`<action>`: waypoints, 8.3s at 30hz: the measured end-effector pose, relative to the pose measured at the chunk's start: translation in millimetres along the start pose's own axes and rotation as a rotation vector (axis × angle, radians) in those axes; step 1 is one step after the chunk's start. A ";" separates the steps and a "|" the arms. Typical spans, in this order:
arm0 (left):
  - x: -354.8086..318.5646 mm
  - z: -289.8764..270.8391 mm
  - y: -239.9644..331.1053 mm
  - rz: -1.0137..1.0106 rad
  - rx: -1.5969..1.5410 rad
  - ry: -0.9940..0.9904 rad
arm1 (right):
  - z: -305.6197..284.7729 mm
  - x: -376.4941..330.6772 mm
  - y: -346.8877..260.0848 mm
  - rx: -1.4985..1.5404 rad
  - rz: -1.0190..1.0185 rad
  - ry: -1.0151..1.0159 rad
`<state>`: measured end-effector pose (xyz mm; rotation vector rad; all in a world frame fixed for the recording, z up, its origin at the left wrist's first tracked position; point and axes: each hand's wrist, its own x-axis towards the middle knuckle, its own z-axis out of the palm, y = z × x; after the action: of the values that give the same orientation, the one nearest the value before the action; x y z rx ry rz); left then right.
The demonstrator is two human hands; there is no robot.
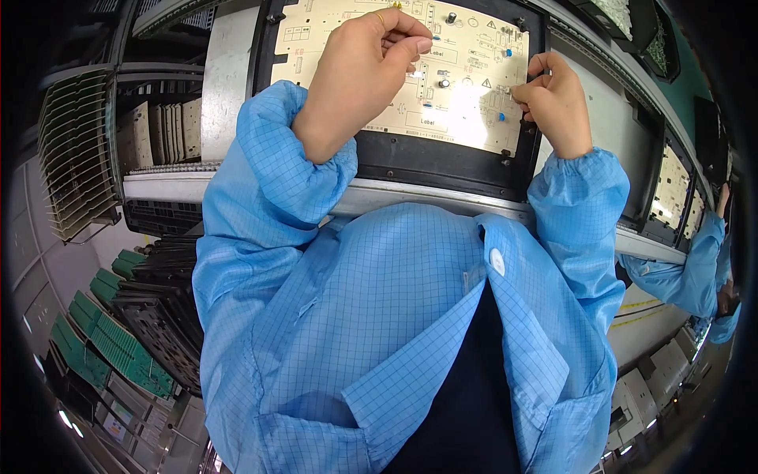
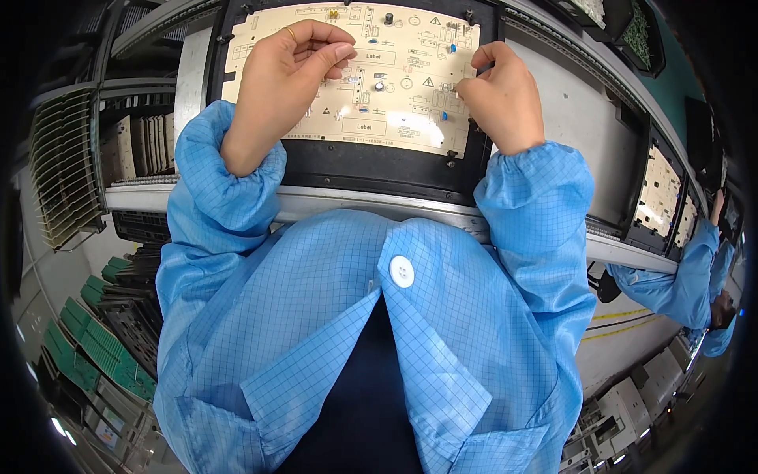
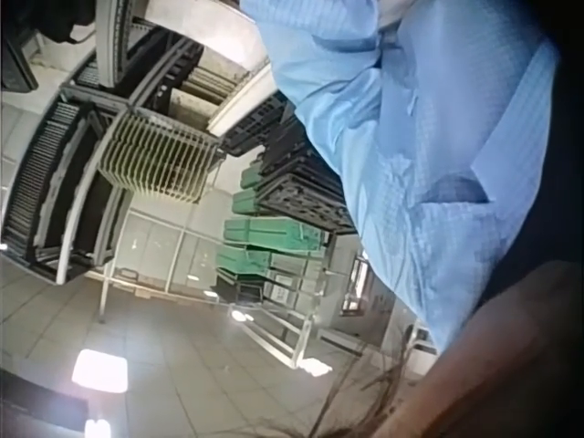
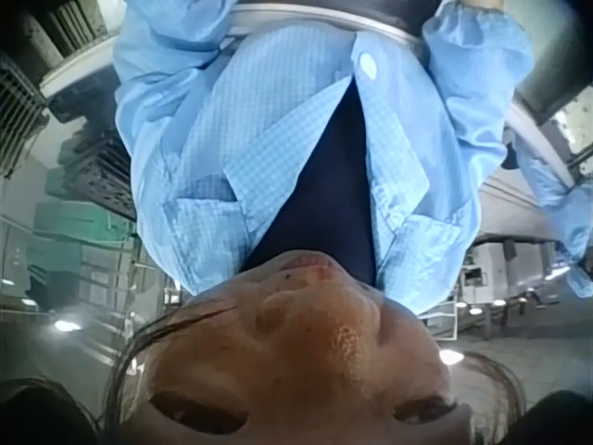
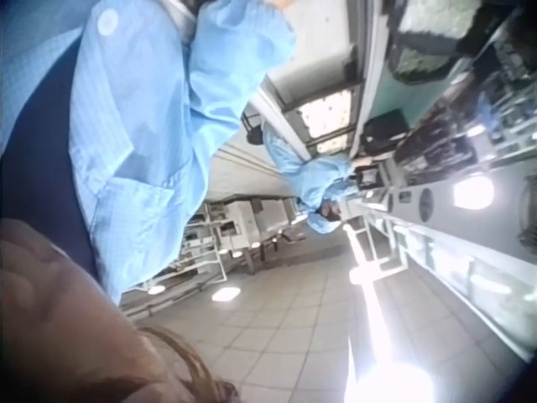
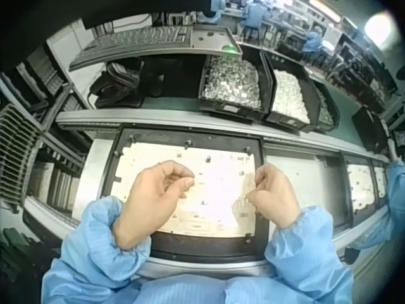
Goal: Assembling electronic components onto circuit boards at a manual assembly station.
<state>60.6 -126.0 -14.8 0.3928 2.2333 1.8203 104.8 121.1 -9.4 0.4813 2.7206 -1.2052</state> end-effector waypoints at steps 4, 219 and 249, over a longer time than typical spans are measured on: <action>0.3 -1.3 2.0 0.065 0.068 -0.003 | 2.0 -1.4 0.5 -0.062 -0.029 0.030; 6.6 -179.8 -76.9 -0.176 0.793 -0.358 | 31.9 -37.5 -9.2 1.474 -0.091 0.320; 15.7 -167.2 -67.5 -0.188 0.778 -0.432 | 26.3 -42.9 -4.9 1.263 0.024 0.378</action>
<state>-15.7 -286.8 -47.7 0.6059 2.4435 0.6284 143.3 88.4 -13.3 0.8775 1.7585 -2.9416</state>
